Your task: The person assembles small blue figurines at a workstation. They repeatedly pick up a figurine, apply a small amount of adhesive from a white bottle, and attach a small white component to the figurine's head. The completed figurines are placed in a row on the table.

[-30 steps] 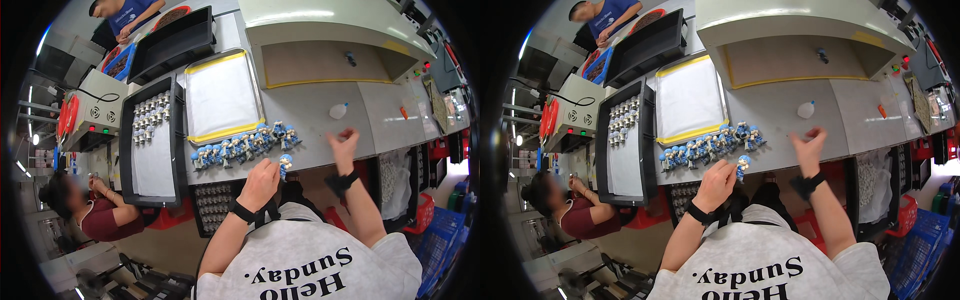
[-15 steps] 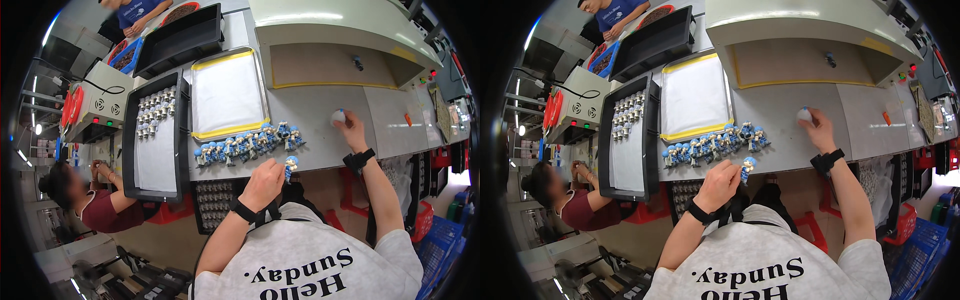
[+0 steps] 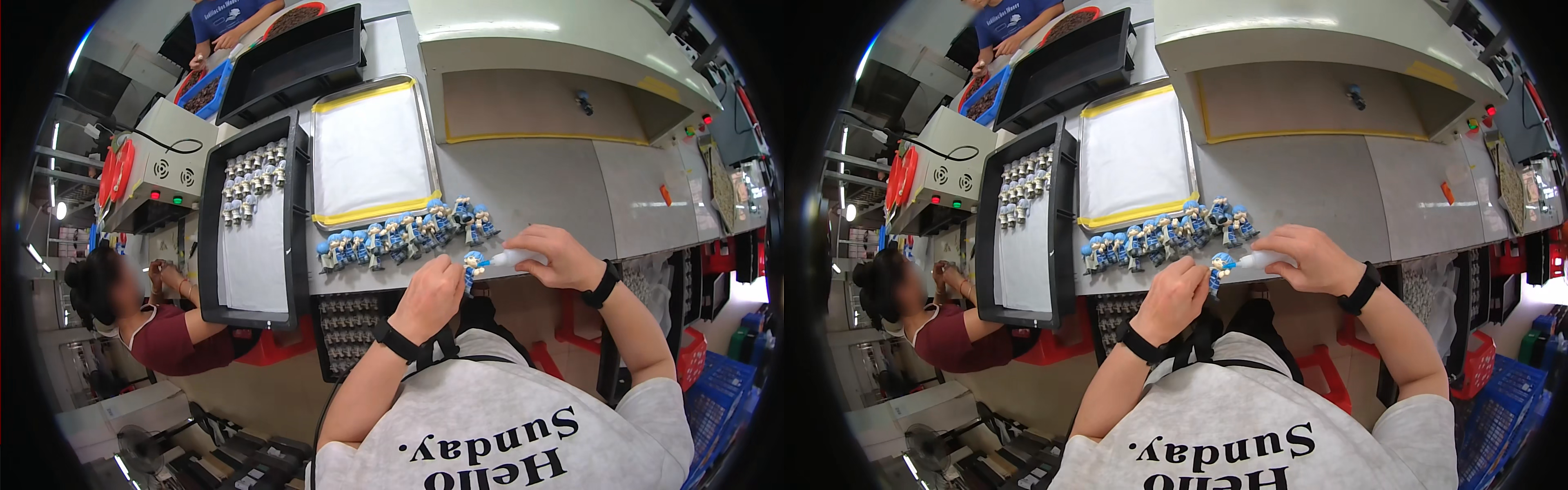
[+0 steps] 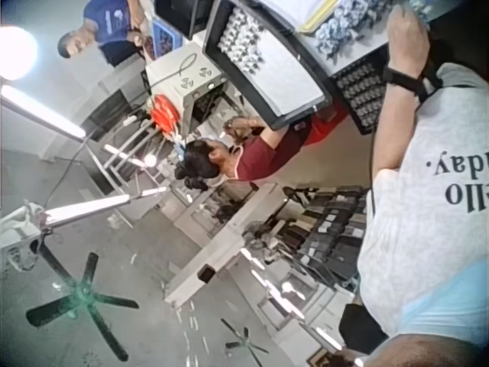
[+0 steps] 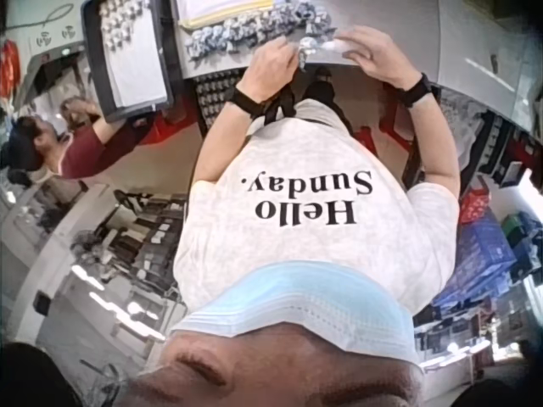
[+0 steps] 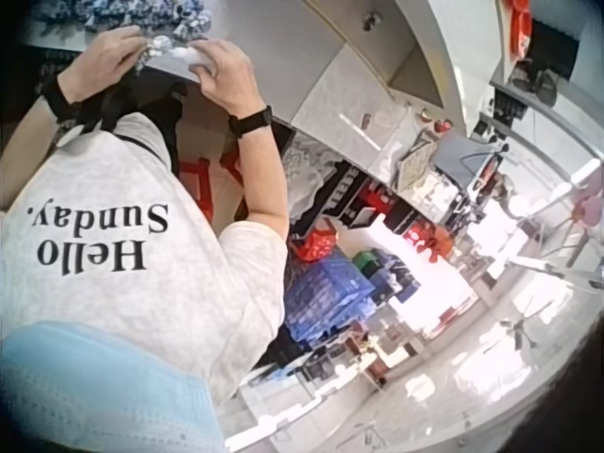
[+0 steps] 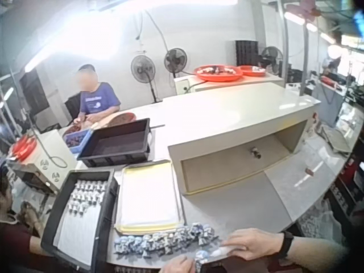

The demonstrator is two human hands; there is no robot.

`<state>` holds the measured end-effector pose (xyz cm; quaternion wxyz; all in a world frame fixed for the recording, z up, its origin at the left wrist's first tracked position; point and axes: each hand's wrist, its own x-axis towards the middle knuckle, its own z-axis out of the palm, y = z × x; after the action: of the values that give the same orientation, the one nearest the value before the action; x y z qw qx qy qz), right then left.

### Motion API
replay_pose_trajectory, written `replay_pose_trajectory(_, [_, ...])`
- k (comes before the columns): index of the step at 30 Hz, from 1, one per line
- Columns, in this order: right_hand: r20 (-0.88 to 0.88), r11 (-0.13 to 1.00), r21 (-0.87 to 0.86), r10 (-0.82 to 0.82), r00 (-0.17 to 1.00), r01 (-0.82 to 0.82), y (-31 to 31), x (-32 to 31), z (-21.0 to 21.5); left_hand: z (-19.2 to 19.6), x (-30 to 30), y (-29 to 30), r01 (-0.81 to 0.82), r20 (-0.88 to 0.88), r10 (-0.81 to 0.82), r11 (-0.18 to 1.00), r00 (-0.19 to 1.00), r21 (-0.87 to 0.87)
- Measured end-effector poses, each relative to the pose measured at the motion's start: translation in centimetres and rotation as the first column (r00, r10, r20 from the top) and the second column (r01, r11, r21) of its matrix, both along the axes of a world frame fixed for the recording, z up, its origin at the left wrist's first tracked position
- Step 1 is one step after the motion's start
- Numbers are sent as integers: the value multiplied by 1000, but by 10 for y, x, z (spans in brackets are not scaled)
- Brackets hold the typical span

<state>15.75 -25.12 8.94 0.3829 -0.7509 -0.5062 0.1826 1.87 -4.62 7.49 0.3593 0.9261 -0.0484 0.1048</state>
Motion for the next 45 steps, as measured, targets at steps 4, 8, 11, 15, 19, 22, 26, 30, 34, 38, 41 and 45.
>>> replay_pose_trajectory(4, [65,1000,-27,-8,998,10,0,-2,5,-1,-1,2,0,5,0,1000,1000,10])
replay_pose_trajectory(8, [114,999,-50,-10,993,16,1,-4,8,-3,-2,2,-4,5,4,1000,1000,23])
replay_pose_trajectory(11, [171,996,-84,-5,985,20,0,-5,10,-3,-3,1,-7,-4,7,1000,1000,29])
replay_pose_trajectory(15, [232,993,-114,-4,973,32,2,-7,16,-2,-3,1,-8,-12,8,999,1000,46])
replay_pose_trajectory(19, [297,989,-142,13,955,30,3,-11,23,-4,-3,0,-9,-12,10,998,1000,59])
replay_pose_trajectory(22, [345,985,-169,31,938,30,3,-13,26,-5,-3,-1,-9,-12,10,997,1000,72])
replay_pose_trajectory(26, [404,984,-175,46,914,28,5,-15,28,-4,-3,-2,-12,-11,13,996,1000,86])
replay_pose_trajectory(30, [451,982,-187,64,890,25,7,-18,31,-6,-3,-3,-11,-15,13,996,1000,91])
replay_pose_trajectory(34, [485,981,-195,87,870,11,10,-22,36,-7,-4,-3,-11,-12,12,996,1000,91])
replay_pose_trajectory(38, [503,969,-248,130,855,-2,13,-24,42,-7,-4,-3,-14,-14,15,996,1000,93])
replay_pose_trajectory(41, [515,966,-258,154,843,-19,14,-25,43,-10,-5,-3,-13,-22,15,996,1000,88])
replay_pose_trajectory(45, [529,961,-275,175,830,-28,17,-26,46,-9,-5,-3,-14,-23,16,996,1000,87])
